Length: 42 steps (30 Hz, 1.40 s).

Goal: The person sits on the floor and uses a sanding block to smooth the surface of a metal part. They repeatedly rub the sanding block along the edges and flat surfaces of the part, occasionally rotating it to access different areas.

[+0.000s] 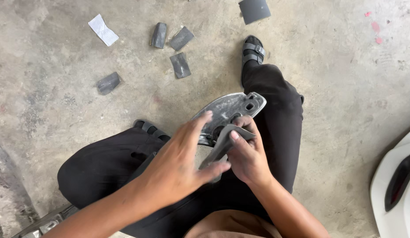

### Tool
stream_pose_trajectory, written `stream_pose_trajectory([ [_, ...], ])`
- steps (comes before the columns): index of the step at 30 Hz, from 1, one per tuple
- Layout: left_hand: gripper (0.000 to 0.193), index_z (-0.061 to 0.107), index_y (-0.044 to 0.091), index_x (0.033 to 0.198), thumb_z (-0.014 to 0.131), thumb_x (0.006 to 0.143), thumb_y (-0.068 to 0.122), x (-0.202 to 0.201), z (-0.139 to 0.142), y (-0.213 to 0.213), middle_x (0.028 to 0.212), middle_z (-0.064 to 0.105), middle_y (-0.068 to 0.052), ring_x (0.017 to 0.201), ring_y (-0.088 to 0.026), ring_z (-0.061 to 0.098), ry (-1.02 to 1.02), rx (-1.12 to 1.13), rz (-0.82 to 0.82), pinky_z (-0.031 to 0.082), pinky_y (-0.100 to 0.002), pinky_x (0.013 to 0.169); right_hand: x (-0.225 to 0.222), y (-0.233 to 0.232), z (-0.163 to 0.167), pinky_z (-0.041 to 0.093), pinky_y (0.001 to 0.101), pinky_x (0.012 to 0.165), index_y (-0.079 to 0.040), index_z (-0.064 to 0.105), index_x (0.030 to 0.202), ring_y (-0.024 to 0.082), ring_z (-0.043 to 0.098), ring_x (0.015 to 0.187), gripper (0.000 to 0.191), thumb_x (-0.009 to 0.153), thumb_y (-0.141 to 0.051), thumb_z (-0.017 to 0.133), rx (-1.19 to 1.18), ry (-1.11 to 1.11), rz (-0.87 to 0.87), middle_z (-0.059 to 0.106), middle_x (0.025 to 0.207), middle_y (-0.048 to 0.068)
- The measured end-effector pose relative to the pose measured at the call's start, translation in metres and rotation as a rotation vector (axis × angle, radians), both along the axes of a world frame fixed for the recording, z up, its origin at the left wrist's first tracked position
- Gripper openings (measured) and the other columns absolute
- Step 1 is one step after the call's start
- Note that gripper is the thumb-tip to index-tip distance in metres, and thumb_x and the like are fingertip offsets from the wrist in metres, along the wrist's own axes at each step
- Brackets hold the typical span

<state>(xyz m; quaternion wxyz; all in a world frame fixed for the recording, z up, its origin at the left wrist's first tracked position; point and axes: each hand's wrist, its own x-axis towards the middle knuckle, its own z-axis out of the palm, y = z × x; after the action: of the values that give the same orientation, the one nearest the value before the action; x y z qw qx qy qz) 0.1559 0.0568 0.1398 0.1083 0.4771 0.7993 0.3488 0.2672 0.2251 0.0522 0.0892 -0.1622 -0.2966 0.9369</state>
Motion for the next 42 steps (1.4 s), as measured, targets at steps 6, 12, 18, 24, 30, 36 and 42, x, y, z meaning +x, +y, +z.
stream_pose_trajectory([
  [6, 0.034, 0.066, 0.004, 0.118, 0.067, 0.096, 0.031, 0.000, -0.005, 0.028, 0.100, 0.075, -0.013, 0.089, -0.024, 0.075, -0.423, -0.076, 0.202, 0.058, -0.040, 0.076, -0.006, -0.010, 0.026, 0.053, 0.0376, 0.094, -0.021, 0.042, 0.116, 0.020, 0.062, 0.111, 0.027, 0.095, -0.022, 0.060, 0.102, 0.088, -0.081, 0.061, 0.117, 0.009],
  [12, 0.036, 0.062, 0.006, 0.138, 0.055, 0.107, 0.021, -0.009, -0.003, 0.011, 0.104, 0.071, -0.017, 0.094, -0.026, 0.066, -0.828, 0.126, 0.419, 0.055, -0.041, 0.085, -0.009, -0.013, 0.031, 0.053, 0.0438, 0.098, -0.007, 0.054, 0.126, 0.026, 0.063, 0.113, 0.046, 0.097, -0.042, 0.049, -0.155, -0.063, -0.340, 0.065, 0.120, 0.011],
  [18, 0.075, 0.014, -0.007, 0.159, 0.051, 0.106, 0.031, -0.014, 0.024, -0.011, 0.159, 0.034, -0.025, 0.148, -0.036, 0.035, -0.798, 0.211, -0.004, 0.035, -0.047, 0.114, -0.034, 0.010, 0.008, 0.053, 0.0439, 0.099, -0.009, 0.062, 0.119, 0.023, 0.065, 0.105, 0.042, 0.106, -0.049, 0.056, -0.205, -0.360, -0.260, 0.068, 0.111, 0.008],
  [24, 0.079, 0.027, 0.002, 0.157, 0.060, 0.097, 0.043, 0.025, 0.032, -0.031, 0.143, 0.044, -0.029, 0.128, -0.039, 0.054, -0.210, -0.093, -0.080, 0.048, -0.055, 0.109, -0.041, 0.007, 0.015, 0.054, 0.0509, 0.098, -0.004, 0.062, 0.112, 0.031, 0.068, 0.108, 0.059, 0.097, -0.060, 0.051, -0.306, -0.278, -0.200, 0.069, 0.108, 0.014],
  [30, 0.048, 0.061, 0.000, 0.133, 0.051, 0.094, 0.026, 0.043, 0.027, -0.014, 0.144, 0.051, -0.020, 0.128, -0.033, 0.054, 0.403, -0.311, -0.154, 0.048, -0.053, 0.101, -0.039, 0.004, 0.025, 0.054, 0.0561, 0.101, -0.005, 0.061, 0.117, 0.032, 0.066, 0.108, 0.062, 0.099, -0.063, 0.052, -0.272, -0.235, -0.218, 0.067, 0.109, 0.014],
  [36, 0.047, 0.068, -0.005, 0.126, 0.052, 0.096, 0.027, 0.054, 0.040, 0.009, 0.138, 0.060, -0.018, 0.124, -0.029, 0.058, 0.570, -0.425, -0.211, 0.047, -0.049, 0.102, -0.029, 0.007, 0.026, 0.056, 0.0549, 0.095, -0.006, 0.059, 0.120, 0.033, 0.067, 0.103, 0.059, 0.105, -0.062, 0.051, -0.312, -0.137, -0.195, 0.066, 0.107, 0.016],
  [42, 0.047, 0.067, -0.003, 0.132, 0.053, 0.098, 0.026, 0.068, 0.043, 0.027, 0.133, 0.063, -0.020, 0.125, -0.031, 0.059, 0.599, -0.451, -0.153, 0.048, -0.048, 0.103, -0.023, 0.010, 0.026, 0.058, 0.0550, 0.092, -0.006, 0.059, 0.117, 0.035, 0.068, 0.101, 0.058, 0.100, -0.061, 0.051, -0.340, -0.203, -0.188, 0.067, 0.104, 0.018],
])
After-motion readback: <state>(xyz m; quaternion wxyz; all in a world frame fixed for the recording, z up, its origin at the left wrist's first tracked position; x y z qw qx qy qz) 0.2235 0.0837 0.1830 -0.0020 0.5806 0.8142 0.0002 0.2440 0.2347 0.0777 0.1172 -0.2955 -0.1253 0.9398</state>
